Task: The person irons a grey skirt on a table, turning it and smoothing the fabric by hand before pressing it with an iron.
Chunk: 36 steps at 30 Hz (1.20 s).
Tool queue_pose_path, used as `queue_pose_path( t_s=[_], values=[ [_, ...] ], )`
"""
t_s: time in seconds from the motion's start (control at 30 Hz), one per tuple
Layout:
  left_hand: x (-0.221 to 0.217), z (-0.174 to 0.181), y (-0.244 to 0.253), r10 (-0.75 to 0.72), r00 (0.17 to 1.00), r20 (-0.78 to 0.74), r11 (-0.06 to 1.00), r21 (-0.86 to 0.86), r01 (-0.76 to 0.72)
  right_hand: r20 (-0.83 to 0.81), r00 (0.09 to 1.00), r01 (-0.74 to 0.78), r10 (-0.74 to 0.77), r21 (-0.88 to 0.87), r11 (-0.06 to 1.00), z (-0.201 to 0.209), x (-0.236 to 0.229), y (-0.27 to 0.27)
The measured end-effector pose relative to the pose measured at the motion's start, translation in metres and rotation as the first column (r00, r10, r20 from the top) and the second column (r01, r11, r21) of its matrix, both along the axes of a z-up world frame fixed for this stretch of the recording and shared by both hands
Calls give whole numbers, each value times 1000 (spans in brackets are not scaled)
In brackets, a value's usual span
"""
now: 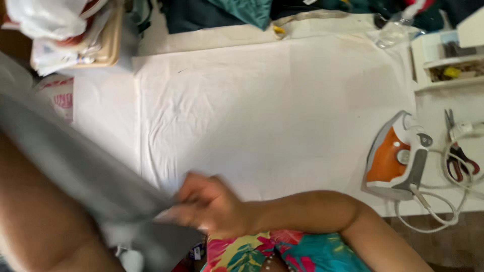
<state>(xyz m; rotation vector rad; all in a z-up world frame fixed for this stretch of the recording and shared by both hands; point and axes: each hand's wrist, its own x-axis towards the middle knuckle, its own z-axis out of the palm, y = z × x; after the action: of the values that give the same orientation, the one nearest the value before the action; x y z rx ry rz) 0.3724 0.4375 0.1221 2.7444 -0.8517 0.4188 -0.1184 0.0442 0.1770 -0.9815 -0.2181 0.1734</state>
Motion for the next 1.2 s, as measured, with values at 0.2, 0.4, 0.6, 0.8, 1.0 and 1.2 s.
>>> queue_pose_path(
  t_s=[0.2, 0.4, 0.6, 0.8, 1.0, 1.2],
  values=[
    [-134, -28, -433, -281, 949, 143, 960, 42, 278, -485, 748, 368, -454, -266, 891, -202, -45, -134],
    [-196, -224, -642, -444, 851, -279, 821, 254, 512, -361, 458, 396, -812, -735, 550, -330, -82, -231],
    [-208, -206, -731, -397, 914, -88, 912, 78, 403, -185, 398, 359, -898, -870, 338, -358, -65, -287],
    [-260, -163, -646, -591, 791, 161, 797, 265, 542, -143, 297, 364, -944, -897, 250, -326, -43, -314],
    [-320, -241, -416, -845, 366, -391, 284, 252, 925, -635, 133, 513, -761, -612, 601, -332, -112, -252],
    [-342, -215, -412, -934, 341, -105, 301, 278, 912, -790, 374, 246, -485, -420, 874, -279, -111, -178]
  ],
)
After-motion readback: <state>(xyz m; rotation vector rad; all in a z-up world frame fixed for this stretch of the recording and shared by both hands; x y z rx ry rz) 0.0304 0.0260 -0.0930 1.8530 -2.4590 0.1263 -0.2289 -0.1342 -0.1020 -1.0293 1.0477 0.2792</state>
